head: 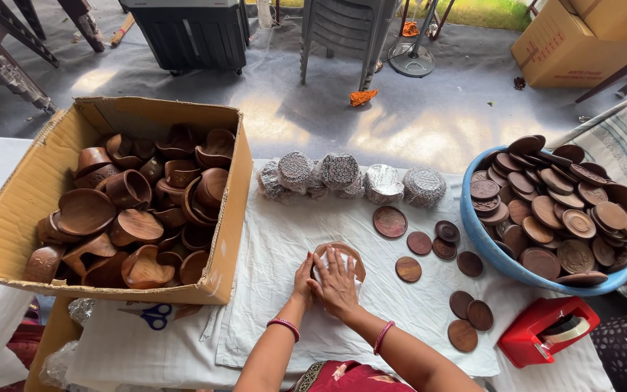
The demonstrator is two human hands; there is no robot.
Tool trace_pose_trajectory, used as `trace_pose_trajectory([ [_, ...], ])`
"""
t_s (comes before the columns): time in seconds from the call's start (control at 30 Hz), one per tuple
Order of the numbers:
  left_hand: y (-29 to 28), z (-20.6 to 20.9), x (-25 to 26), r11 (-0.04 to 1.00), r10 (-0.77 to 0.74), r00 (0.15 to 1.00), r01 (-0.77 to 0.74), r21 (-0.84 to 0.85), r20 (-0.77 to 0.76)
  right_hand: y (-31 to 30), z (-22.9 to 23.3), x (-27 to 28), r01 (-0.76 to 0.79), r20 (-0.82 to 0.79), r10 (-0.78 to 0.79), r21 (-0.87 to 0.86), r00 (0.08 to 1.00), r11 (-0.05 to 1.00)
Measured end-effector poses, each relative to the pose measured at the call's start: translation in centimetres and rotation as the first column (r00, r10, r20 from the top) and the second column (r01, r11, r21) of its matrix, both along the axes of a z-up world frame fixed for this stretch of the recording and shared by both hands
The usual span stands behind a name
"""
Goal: The person wipes the interior and exterior of a small wooden bowl with a white cloth. They then pick up a small, round wooden disc from the table and wipe it with the cloth before placing it into a blue basin filled with similar discs.
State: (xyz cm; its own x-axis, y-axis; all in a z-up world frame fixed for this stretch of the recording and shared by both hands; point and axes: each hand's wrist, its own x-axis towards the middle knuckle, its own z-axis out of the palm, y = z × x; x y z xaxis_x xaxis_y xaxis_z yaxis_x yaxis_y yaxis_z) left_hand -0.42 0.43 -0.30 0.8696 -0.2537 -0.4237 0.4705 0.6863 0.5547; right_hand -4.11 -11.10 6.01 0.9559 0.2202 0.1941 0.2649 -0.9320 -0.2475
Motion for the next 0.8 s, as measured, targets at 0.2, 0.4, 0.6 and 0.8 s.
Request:
trace_pose_trajectory([
  [0.2,0.5,2.9,-0.4,0.999,-0.030,0.986,0.032,0.008,-0.167,2.5,1.3,5.4,-0.029,-0.078,0.032,0.037,0.996,0.999],
  [0.4,0.4,4.1,-0.5,0.996,-0.007,0.999,0.010,0.083,-0.038,-2.0,1.2,8.3,0.096,-0.196,-0.085,0.045,0.977,0.994],
  [0.6,-0.7,1.5,0.0,0.980,0.073,0.995,-0.059,0.192,-0.063,-6.0,-1.0,3.4,0.132,-0.122,-0.113,0.164,0.986,0.978],
  [0.8,-0.3,4.9,-0.1,0.988,-0.011,0.989,0.033,0.148,-0.150,-2.3,0.9,-1.3,-0.120,0.062,0.120,0.000,0.991,0.993],
])
